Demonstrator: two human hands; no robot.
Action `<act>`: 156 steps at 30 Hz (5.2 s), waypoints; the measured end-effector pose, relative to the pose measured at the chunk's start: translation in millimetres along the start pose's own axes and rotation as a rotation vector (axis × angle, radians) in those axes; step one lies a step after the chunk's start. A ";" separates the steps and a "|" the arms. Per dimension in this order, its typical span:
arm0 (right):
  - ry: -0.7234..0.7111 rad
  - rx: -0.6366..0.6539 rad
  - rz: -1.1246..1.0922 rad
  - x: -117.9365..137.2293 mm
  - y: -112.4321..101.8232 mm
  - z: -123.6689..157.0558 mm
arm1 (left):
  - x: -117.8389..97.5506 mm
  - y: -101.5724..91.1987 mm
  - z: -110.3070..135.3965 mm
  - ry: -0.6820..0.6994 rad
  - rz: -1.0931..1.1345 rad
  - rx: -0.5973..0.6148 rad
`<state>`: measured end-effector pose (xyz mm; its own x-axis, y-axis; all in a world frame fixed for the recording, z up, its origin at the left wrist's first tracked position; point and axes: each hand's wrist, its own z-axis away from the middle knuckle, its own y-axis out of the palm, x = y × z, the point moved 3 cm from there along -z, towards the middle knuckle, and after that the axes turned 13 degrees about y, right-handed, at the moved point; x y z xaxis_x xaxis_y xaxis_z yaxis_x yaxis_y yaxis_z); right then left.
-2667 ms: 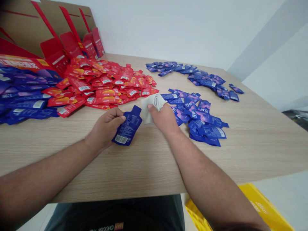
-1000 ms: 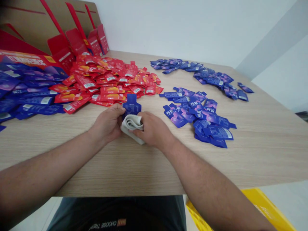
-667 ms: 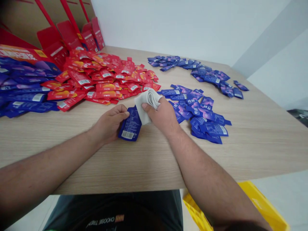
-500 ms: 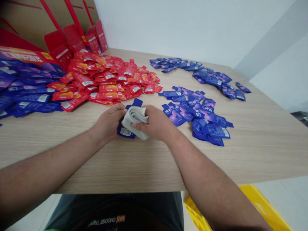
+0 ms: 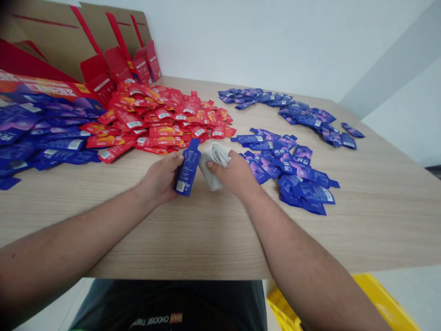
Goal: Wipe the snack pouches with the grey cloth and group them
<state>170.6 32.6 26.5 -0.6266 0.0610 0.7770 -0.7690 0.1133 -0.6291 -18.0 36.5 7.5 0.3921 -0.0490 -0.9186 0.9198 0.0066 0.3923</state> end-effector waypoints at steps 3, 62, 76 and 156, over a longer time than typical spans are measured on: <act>0.010 0.093 0.035 5.8 14.2 12.5 | 1.3 -1.1 0.0 -0.021 -0.096 -0.031; 0.002 -0.128 0.184 -2.7 0.1 3.5 | -118.4 -116.1 -9.0 0.487 -0.795 0.171; 0.018 -0.023 0.220 -8.9 10.2 1.4 | -237.2 -256.4 -119.3 0.559 -1.680 0.185; -0.509 0.402 0.262 32.0 33.6 42.5 | -43.2 65.3 -61.8 0.328 -0.516 0.424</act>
<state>119.3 -3.7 29.2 -0.7032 -0.4473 0.5527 -0.5104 -0.2236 -0.8304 25.9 100.8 69.9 -0.0435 0.3592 -0.9322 0.9303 -0.3256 -0.1688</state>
